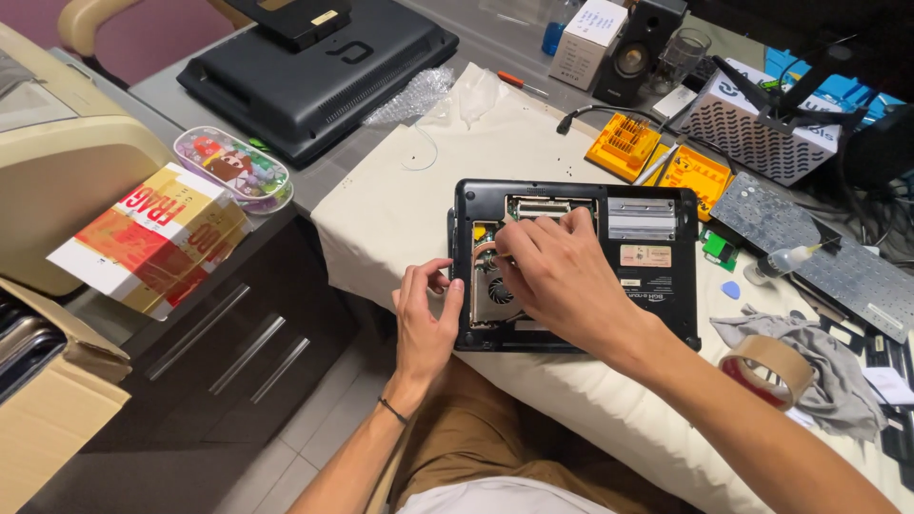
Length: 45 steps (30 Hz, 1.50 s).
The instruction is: Removing the cooling fan assembly from a laptop using a screwdriver.
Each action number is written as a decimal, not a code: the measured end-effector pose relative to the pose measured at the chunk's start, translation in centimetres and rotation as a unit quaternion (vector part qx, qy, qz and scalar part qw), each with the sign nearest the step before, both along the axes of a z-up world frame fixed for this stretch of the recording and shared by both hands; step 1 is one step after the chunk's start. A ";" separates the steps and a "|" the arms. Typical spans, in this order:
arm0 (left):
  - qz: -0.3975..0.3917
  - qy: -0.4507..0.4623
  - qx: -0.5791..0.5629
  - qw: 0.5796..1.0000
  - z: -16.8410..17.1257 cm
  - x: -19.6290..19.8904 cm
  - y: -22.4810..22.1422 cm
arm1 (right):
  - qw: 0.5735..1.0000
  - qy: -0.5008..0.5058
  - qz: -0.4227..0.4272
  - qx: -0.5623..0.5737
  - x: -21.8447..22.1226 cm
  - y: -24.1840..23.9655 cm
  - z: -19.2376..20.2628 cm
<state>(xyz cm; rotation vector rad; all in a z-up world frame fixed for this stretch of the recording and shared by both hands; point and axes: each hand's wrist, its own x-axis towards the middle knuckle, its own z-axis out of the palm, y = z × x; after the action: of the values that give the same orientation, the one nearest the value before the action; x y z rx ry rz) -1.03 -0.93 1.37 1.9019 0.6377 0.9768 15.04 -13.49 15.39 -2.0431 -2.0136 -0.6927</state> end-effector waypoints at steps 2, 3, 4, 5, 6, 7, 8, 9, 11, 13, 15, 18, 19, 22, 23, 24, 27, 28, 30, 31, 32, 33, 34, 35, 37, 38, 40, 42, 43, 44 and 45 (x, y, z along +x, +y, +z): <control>0.005 -0.002 0.006 1.000 0.1 0.0 -0.1 | 1.000 -0.007 0.004 0.013 0.1 0.0 -0.2; 0.006 -0.003 0.011 1.000 0.2 0.0 -0.1 | 1.000 -0.014 0.005 0.026 0.2 0.0 -0.4; 0.006 -0.003 0.011 1.000 0.1 0.0 -0.2 | 1.000 -0.014 0.005 0.026 0.2 -0.1 -0.3; 0.009 -0.009 0.019 1.000 0.1 0.0 -0.2 | 0.999 -0.006 0.009 0.034 0.3 -0.2 -0.1; 0.011 -0.015 0.027 0.999 0.0 0.0 -0.2 | 0.999 0.002 0.014 0.043 0.4 -0.3 0.0; 0.011 -0.015 0.027 0.999 -0.1 0.1 -0.2 | 0.999 0.002 0.014 0.043 0.3 -0.3 0.1; 0.015 -0.019 0.041 0.999 -0.2 0.2 -0.2 | 0.999 0.008 0.012 0.048 0.3 -0.4 0.2; 0.018 -0.023 0.054 0.998 -0.2 0.3 -0.2 | 0.998 0.015 0.010 0.054 0.3 -0.5 0.2; 0.017 -0.025 0.067 0.997 -0.1 0.3 -0.2 | 0.998 0.021 0.011 0.055 0.4 -0.5 0.0; 0.016 -0.026 0.080 0.996 0.3 0.4 -0.3 | 0.998 0.026 0.012 0.056 0.4 -0.7 0.0; 0.027 -0.017 0.122 0.992 1.2 0.6 -0.3 | 0.997 0.031 0.004 0.064 0.3 -1.0 0.3; 0.025 -0.010 0.158 0.987 1.4 0.7 -0.4 | 0.993 0.083 0.014 0.077 0.2 -1.8 0.8; 0.025 -0.011 0.159 0.987 1.5 0.8 -0.3 | 0.993 0.082 0.014 0.078 0.3 -2.1 0.6; 0.034 0.024 0.217 0.975 2.1 0.8 -0.4 | 0.991 0.106 -0.001 0.087 0.6 -3.3 -0.1; 0.044 0.052 0.272 0.960 2.5 0.8 -0.4 | 0.990 0.111 -0.003 0.089 0.7 -3.6 -0.2; 0.054 0.079 0.326 0.941 2.9 0.9 -0.4 | 0.989 0.116 -0.005 0.091 0.7 -4.0 -0.3; 0.069 0.106 0.394 0.910 3.1 1.4 -0.2 | 0.989 0.111 -0.018 0.095 0.9 -5.2 -0.9; 0.069 0.105 0.395 0.910 3.3 1.6 -0.2 | 0.989 0.110 -0.019 0.096 0.9 -5.5 -0.8; 0.080 0.116 0.405 0.903 3.9 1.9 -0.3 | 0.987 0.113 -0.021 0.111 0.8 -6.3 -0.7; 0.077 0.116 0.406 0.903 4.0 2.0 -0.2 | 0.987 0.114 -0.024 0.113 1.0 -6.8 -0.6; 0.081 0.125 0.405 0.902 4.1 2.2 -0.1 | 0.985 0.122 -0.028 0.118 1.2 -7.2 -0.5; 0.085 0.134 0.404 0.901 4.2 2.2 0.1 | 0.983 0.131 -0.031 0.122 1.3 -7.7 -0.4; 0.082 0.134 0.405 0.901 4.4 2.3 0.1 | 0.983 0.133 -0.034 0.123 1.4 -8.1 -0.4; 0.077 0.144 0.396 0.903 4.7 2.3 0.2 | 0.982 0.132 -0.040 0.132 1.5 -8.5 -0.3; 0.070 0.154 0.388 0.906 5.1 2.5 0.3 | 0.980 0.131 -0.046 0.141 1.7 -9.2 -0.3; 0.065 0.183 0.382 0.904 5.3 2.7 0.3 | 0.979 0.133 -0.053 0.146 1.8 -9.5 -0.4; 0.060 0.212 0.375 0.900 5.6 3.1 0.3 | 0.978 0.135 -0.059 0.150 1.8 -10.0 -0.5; 0.068 0.219 0.412 0.882 5.7 3.5 0.3 | 0.974 0.152 -0.067 0.157 1.7 -10.4 -0.5; 0.068 0.219 0.412 0.882 5.8 3.6 0.1 | 0.973 0.152 -0.067 0.158 1.8 -10.6 -0.5; 0.081 0.226 0.437 0.867 5.9 3.7 -0.1 | 0.972 0.154 -0.071 0.161 1.8 -10.8 -0.6; 0.094 0.234 0.462 0.851 5.9 3.8 -0.3 | 0.971 0.157 -0.074 0.164 1.8 -11.0 -0.6</control>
<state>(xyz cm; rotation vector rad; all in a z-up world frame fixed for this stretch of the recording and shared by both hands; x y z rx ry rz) 2.73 -1.25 7.28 3.0464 0.6981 1.0422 16.87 -24.46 14.76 -1.9703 -1.4781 -0.6319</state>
